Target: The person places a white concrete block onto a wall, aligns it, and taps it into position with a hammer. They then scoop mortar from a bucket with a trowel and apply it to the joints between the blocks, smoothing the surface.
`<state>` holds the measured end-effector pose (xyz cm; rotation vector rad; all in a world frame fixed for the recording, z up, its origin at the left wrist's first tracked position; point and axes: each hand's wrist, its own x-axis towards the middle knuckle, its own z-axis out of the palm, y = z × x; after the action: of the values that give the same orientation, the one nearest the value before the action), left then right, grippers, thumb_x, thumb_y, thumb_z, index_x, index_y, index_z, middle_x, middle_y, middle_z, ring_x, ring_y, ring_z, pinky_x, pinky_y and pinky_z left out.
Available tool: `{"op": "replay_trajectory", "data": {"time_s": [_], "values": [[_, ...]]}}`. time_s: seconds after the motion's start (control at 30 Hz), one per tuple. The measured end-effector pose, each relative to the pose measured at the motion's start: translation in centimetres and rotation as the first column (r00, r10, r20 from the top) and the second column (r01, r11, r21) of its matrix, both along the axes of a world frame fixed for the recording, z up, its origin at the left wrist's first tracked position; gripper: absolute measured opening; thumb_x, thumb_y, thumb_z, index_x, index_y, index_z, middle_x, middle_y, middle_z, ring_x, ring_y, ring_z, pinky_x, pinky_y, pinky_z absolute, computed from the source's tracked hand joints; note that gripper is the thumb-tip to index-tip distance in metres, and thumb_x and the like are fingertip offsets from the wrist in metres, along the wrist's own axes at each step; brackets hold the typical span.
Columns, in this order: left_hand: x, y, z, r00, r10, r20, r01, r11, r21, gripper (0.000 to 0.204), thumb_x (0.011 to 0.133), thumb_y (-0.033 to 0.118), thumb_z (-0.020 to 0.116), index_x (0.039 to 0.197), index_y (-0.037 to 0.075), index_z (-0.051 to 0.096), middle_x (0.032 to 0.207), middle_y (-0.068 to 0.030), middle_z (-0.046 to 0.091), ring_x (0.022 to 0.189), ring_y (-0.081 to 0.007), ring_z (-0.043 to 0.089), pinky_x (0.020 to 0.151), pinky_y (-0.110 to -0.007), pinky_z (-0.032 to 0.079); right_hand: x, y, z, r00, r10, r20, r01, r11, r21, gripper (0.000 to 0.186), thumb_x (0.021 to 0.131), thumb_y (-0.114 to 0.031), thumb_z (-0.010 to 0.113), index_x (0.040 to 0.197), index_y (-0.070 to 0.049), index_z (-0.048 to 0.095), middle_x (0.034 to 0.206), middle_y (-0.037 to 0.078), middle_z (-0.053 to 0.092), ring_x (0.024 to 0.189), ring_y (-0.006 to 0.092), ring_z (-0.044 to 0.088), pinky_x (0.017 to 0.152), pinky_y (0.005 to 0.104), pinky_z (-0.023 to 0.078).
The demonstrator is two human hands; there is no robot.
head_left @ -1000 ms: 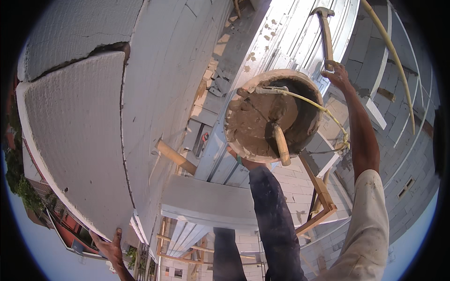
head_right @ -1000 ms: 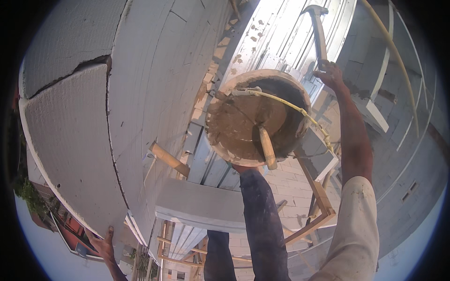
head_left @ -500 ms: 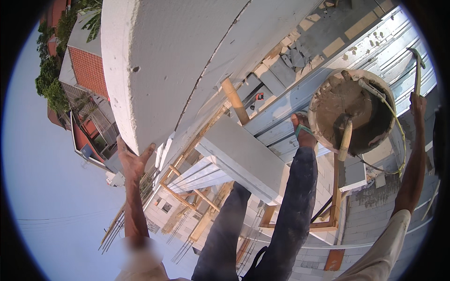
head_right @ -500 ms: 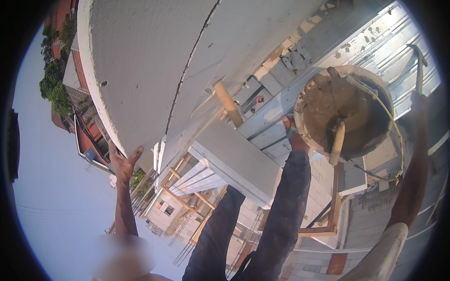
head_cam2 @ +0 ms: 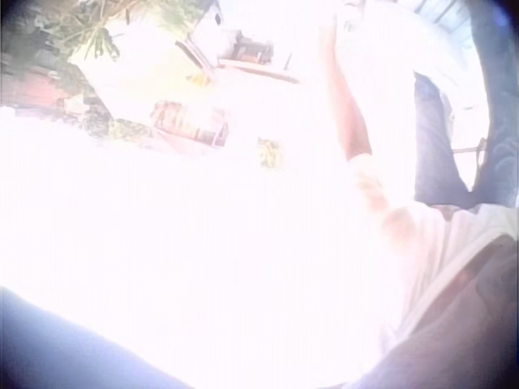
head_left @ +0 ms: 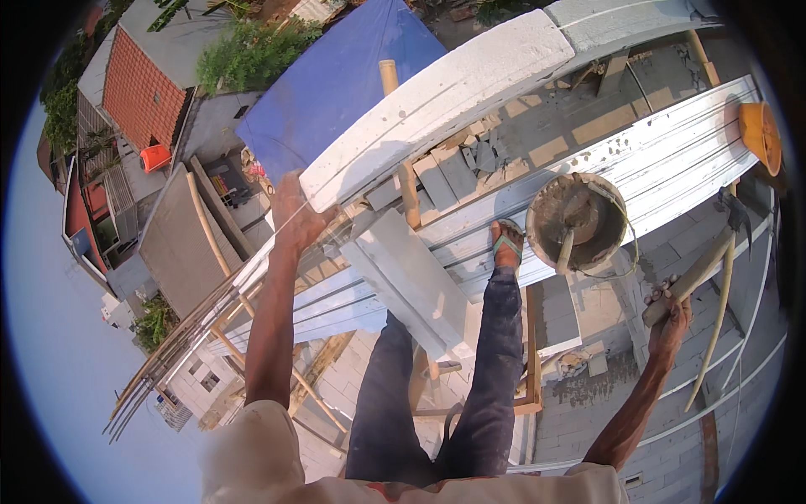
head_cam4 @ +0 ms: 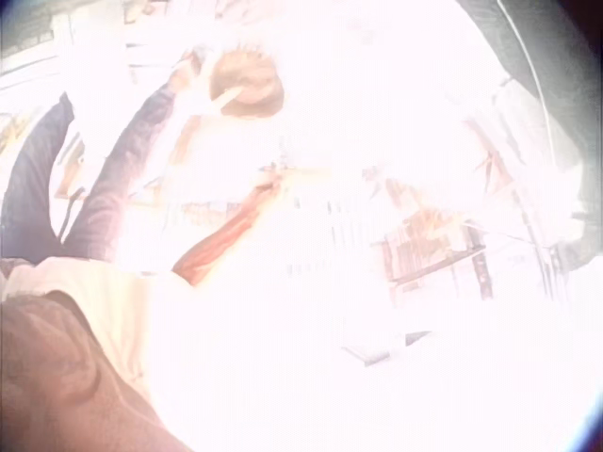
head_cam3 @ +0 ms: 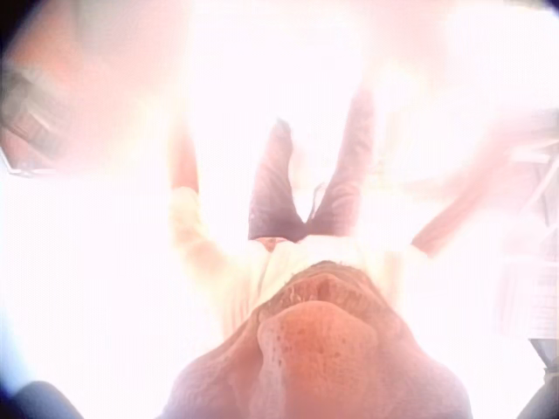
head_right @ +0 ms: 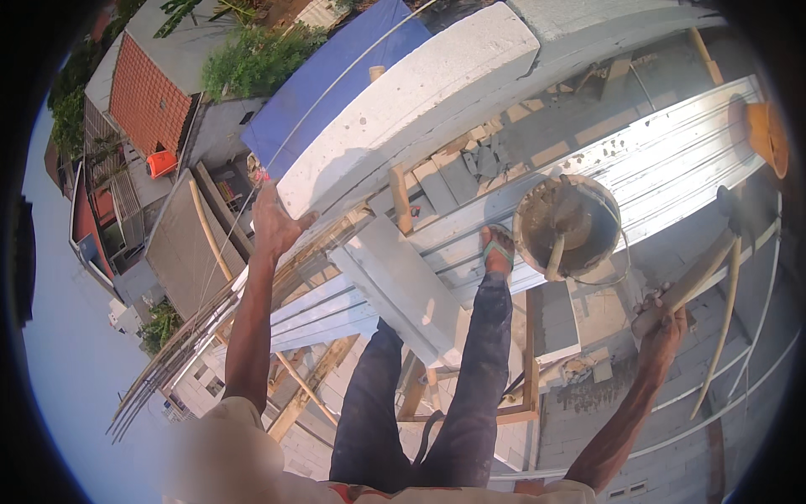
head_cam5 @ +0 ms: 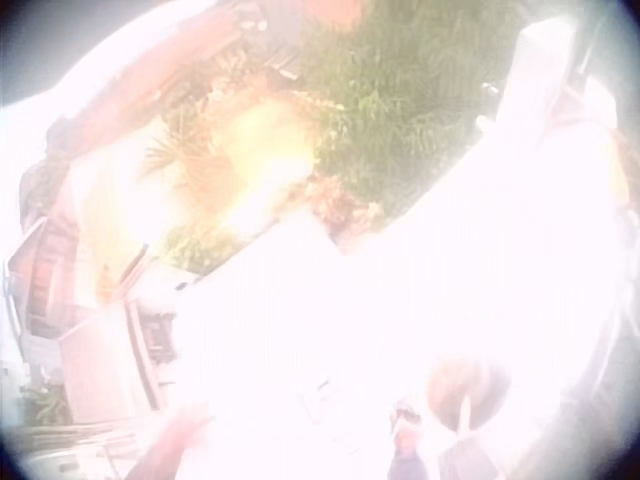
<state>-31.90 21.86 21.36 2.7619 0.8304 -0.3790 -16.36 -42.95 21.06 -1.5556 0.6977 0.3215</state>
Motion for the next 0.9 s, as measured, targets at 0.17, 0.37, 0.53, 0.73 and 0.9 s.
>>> {"op": "replay_trajectory", "data": {"time_s": [0.17, 0.37, 0.53, 0.73, 0.9], "values": [[-0.2, -0.1, -0.2, 0.998, 0.015, 0.064, -0.016, 1.000, 0.000, 0.071, 0.065, 0.026, 0.092, 0.125, 0.003, 0.063, 0.119, -0.0171, 0.066, 0.112, -0.0368, 0.063, 0.099, -0.048, 0.046, -1.2, 9.0, 11.3, 0.998, 0.063, 0.016, -0.054, 0.941, -0.334, 0.040, 0.108, -0.042, 0.062, 0.127, -0.006, 0.061, 0.076, 0.000, 0.057, 0.052, 0.0081, 0.049, 0.043, 0.0212, 0.038], [-1.8, -0.6, -2.2, 0.990, 0.017, 0.143, -0.022, 0.999, 0.034, 0.049, 0.069, 0.006, 0.076, 0.116, 0.003, 0.064, 0.109, -0.0132, 0.065, 0.106, -0.0327, 0.062, 0.092, -0.045, 0.044, 0.9, 19.8, 21.6, 0.642, 0.551, 0.533, -0.513, 0.825, -0.236, 0.043, 0.114, -0.035, 0.052, 0.135, 0.001, 0.053, 0.088, 0.009, 0.062, 0.074, 0.0124, 0.059, 0.063, 0.0301, 0.051], [-0.8, -1.3, -1.5, 0.973, 0.077, 0.216, -0.083, 0.996, 0.017, 0.049, 0.070, 0.010, 0.081, 0.117, 0.005, 0.066, 0.109, -0.0110, 0.067, 0.109, -0.0283, 0.063, 0.093, -0.043, 0.044, 5.6, 38.8, 27.4, 0.312, 0.841, 0.442, -0.554, 0.540, -0.634, 0.052, 0.112, -0.030, 0.056, 0.154, -0.001, 0.047, 0.089, 0.002, 0.058, 0.071, 0.0060, 0.052, 0.059, 0.0248, 0.044], [-0.1, -1.8, -3.0, 0.973, 0.132, 0.191, -0.144, 0.988, 0.054, 0.040, 0.086, 0.022, 0.076, 0.124, 0.010, 0.069, 0.113, -0.0064, 0.069, 0.114, -0.0261, 0.063, 0.098, -0.046, 0.042, 7.0, 60.5, 16.0, -0.176, 0.976, -0.126, -0.755, -0.216, -0.620, 0.059, 0.106, -0.040, 0.065, 0.160, -0.020, 0.051, 0.077, -0.003, 0.056, 0.057, 0.0045, 0.049, 0.047, 0.0250, 0.043], [1.3, -2.0, -4.5, 0.974, 0.168, 0.153, -0.178, 0.983, 0.053, 0.034, 0.101, 0.023, 0.065, 0.133, 0.013, 0.068, 0.120, -0.0039, 0.070, 0.121, -0.0243, 0.060, 0.103, -0.048, 0.038, 2.0, 66.5, 8.5, -0.358, 0.746, -0.562, -0.620, -0.640, -0.454, 0.054, 0.107, -0.028, 0.061, 0.159, -0.017, 0.051, 0.068, -0.003, 0.052, 0.047, 0.0053, 0.043, 0.041, 0.0267, 0.038]]}}
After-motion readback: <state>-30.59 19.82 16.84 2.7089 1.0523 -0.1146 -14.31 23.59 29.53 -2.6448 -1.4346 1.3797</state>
